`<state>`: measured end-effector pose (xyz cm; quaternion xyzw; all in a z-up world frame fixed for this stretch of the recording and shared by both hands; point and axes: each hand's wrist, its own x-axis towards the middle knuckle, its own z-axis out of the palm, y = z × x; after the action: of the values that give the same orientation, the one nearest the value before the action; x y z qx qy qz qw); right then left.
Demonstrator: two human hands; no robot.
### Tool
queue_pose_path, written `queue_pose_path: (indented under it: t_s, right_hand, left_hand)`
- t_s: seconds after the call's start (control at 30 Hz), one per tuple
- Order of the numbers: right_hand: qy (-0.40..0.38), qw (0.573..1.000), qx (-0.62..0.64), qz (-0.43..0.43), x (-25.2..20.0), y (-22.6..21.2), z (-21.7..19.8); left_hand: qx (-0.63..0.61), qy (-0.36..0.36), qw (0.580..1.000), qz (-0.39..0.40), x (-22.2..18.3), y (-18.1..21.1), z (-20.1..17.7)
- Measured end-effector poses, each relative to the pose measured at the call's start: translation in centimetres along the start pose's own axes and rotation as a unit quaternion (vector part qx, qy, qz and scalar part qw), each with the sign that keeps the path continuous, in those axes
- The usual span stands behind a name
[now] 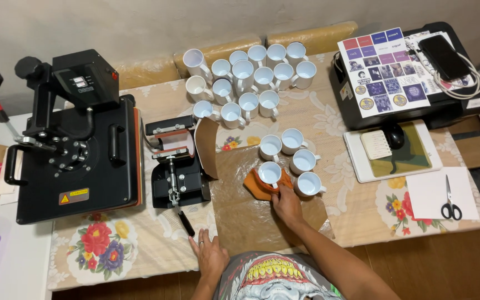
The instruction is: Wiping mugs with a cloth and placing them into a heat press for printing
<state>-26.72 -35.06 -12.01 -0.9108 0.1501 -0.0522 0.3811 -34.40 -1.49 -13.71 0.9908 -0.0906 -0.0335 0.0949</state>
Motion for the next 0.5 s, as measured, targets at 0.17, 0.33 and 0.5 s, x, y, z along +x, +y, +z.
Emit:
queue_pose_path:
  t_s: [0.17, 0.33, 0.5]
  right_hand:
    - [-0.067, 0.997, 0.019, 0.034, 1.6, -2.5, -1.6]
    - [0.007, 0.997, 0.018, 0.076, 1.4, -1.8, -1.0]
    - [0.003, 0.997, 0.014, 0.077, 0.8, -2.6, -1.5]
  left_hand:
    - [0.008, -0.040, 0.999, -0.022, 0.0, 0.4, -0.3]
    - [0.011, -0.031, 0.999, -0.021, 0.0, 0.4, -0.2]
    - [0.005, -0.013, 1.000, -0.015, -0.2, 0.3, 0.2]
